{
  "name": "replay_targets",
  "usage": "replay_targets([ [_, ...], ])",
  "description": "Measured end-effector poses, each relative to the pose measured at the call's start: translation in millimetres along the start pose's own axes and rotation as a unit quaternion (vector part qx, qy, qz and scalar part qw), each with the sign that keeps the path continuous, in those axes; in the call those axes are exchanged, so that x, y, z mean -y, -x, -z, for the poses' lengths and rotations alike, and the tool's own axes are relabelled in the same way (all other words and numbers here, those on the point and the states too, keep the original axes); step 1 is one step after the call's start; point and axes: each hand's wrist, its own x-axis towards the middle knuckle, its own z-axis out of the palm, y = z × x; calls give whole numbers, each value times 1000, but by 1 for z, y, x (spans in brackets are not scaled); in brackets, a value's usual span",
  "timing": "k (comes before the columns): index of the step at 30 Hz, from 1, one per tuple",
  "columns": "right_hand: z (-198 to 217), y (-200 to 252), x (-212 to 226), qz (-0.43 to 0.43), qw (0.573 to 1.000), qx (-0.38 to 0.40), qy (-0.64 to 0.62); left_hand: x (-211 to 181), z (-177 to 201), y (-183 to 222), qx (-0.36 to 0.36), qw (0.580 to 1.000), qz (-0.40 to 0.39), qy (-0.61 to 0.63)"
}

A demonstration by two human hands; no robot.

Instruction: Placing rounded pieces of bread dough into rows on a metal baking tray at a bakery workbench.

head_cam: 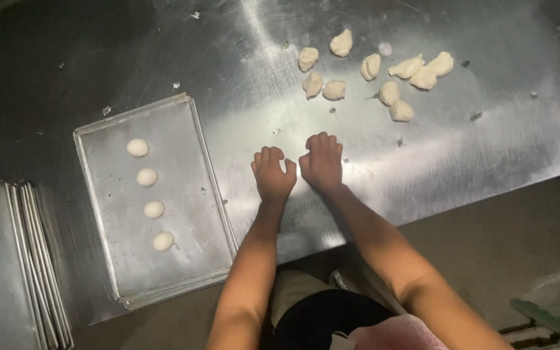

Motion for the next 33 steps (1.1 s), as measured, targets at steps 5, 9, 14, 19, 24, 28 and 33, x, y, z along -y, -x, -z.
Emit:
replay_targets([
  [5, 19, 50, 9, 22, 999, 33, -15, -11, 16, 38, 44, 999, -7, -11],
  [9, 53, 87, 7, 34, 990, 132, 30, -13, 37, 74, 90, 995, 4, -42],
  [14, 87, 108, -34, 67, 980, 177, 68, -6, 69, 106, 108, 992, 6, -66],
  [19, 103, 75, -67, 71, 982, 159, 79, 15, 91, 103, 140, 979, 65, -136],
  [24, 70, 24, -77, 84, 989, 109, 53, 36, 72, 74, 66, 988, 73, -123],
  [28, 40, -1, -67, 15, 995, 96, 14, 45, 43, 47, -7, 993, 89, -82],
  [33, -6, -21, -38, 5, 999, 43, -8, 41, -23, 8, -94, 993, 68, -9],
])
